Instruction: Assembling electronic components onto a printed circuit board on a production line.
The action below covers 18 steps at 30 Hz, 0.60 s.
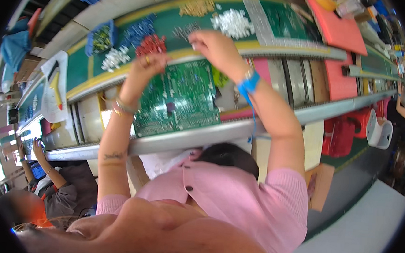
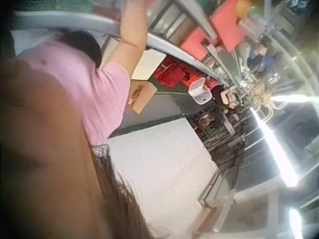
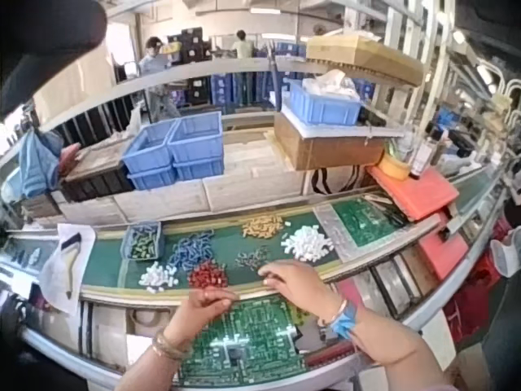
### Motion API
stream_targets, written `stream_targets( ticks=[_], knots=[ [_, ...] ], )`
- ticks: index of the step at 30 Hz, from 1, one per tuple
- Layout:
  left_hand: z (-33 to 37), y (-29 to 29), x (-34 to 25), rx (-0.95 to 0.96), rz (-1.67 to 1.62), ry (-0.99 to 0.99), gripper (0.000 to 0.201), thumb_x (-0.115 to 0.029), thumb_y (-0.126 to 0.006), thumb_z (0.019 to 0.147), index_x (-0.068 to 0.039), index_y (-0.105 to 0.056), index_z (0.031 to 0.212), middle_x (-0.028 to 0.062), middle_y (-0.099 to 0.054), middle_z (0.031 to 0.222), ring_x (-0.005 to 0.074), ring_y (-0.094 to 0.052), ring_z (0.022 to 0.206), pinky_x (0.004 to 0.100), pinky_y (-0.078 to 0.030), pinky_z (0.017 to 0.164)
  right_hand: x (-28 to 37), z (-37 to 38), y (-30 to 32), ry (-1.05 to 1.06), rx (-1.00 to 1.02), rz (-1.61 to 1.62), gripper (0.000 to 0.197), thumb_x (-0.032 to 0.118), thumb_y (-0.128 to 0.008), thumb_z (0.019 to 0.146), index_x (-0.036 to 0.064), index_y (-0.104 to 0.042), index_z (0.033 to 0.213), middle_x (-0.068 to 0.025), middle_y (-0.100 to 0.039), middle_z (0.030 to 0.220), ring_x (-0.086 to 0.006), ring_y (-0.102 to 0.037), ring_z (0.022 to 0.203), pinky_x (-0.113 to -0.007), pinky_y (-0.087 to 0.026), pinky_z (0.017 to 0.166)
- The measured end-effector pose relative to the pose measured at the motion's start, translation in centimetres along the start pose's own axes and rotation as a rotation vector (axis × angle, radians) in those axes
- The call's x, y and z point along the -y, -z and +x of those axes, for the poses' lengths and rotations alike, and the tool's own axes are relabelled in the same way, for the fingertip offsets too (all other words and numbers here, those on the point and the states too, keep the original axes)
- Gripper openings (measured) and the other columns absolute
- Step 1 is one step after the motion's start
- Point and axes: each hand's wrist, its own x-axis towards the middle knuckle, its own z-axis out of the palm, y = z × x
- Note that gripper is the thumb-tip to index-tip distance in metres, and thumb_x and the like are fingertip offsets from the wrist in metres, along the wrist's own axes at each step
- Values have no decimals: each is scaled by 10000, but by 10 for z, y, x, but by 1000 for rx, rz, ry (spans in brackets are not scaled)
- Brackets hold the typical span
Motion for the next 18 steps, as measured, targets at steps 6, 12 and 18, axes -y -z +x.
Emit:
stream_targets(
  ticks=[6, 12, 18],
  knots=[
    [-53, 7, -2, 91, -162, 115, 131, -77, -605, 842, -5, -630, 949, -8, -601, 831, 67, -540, 747, 218, -463, 698, 46, -54, 16, -27, 117, 29, 148, 99, -620, 801, 47, -649, 937, -93, -653, 824, -170, -627, 737, -276, -478, 652],
    [-100, -32, 6, 84, -80, -21, 122, -9, -586, 838, -15, -594, 960, -5, -582, 816, 63, -546, 746, 193, -466, 683, 81, -70, 4, -207, 136, 797, 105, 104, -601, 845, 18, -598, 903, -88, -645, 822, -122, -585, 712, -239, -471, 639],
    [-126, -100, -4, 267, -9, 10, 182, -9, -490, 871, -24, -584, 1026, 35, -547, 897, 79, -520, 710, 214, -444, 654, 74, -47, -17, -228, -30, 1354, 164, 206, -576, 882, 71, -524, 959, -26, -559, 837, -84, -508, 723, -222, -443, 635]
  ],
)
